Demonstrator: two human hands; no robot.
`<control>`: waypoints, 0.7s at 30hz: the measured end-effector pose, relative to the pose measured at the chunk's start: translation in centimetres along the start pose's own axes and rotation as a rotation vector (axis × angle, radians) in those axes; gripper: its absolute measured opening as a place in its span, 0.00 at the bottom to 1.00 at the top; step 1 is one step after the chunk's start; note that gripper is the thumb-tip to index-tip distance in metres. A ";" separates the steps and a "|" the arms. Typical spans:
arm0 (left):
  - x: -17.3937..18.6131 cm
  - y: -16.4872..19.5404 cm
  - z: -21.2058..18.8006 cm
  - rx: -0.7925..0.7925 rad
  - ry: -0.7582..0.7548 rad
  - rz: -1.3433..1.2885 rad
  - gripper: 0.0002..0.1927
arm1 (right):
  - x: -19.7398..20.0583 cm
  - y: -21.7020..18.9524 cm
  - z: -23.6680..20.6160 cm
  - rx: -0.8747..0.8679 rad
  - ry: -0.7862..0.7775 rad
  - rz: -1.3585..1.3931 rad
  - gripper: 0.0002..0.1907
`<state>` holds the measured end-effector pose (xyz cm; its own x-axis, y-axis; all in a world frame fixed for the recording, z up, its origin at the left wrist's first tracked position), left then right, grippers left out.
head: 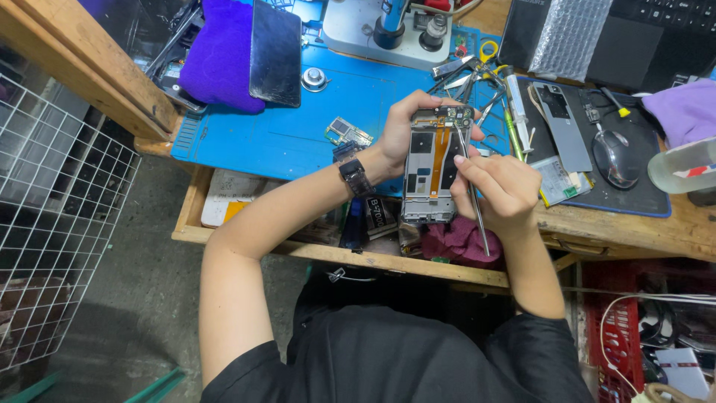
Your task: The person uses a metal spudger to pry and separate internal components of a disassembled smartphone held in their left hand. They then use a small brush to clean the interior surfaces of the phone's chassis and a pink cloth to wipe the device before placing it on the workbench.
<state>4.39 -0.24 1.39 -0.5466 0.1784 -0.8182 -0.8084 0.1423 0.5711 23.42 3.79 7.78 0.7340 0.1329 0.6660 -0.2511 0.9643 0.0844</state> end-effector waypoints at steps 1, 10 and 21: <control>0.0 0.0 0.0 0.001 0.001 0.004 0.32 | 0.0 0.0 0.0 0.000 0.001 0.004 0.12; -0.2 0.0 0.0 0.015 0.018 0.005 0.33 | 0.1 -0.1 0.1 0.004 -0.014 0.000 0.13; -0.2 0.1 0.1 0.028 0.030 0.017 0.33 | 0.1 -0.1 0.3 0.015 -0.003 -0.008 0.12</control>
<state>4.42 -0.19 1.58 -0.5669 0.1518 -0.8097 -0.7928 0.1666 0.5863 23.33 3.62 8.00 0.7344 0.1245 0.6672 -0.2544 0.9619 0.1004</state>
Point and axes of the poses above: each hand's wrist, its own z-axis towards the middle knuckle, its own x-axis out of the back of the hand, y = z × x, the point moved 1 cm from there along z, towards the middle knuckle, and after that the axes turned 10 degrees about x, right-handed, at the moved point
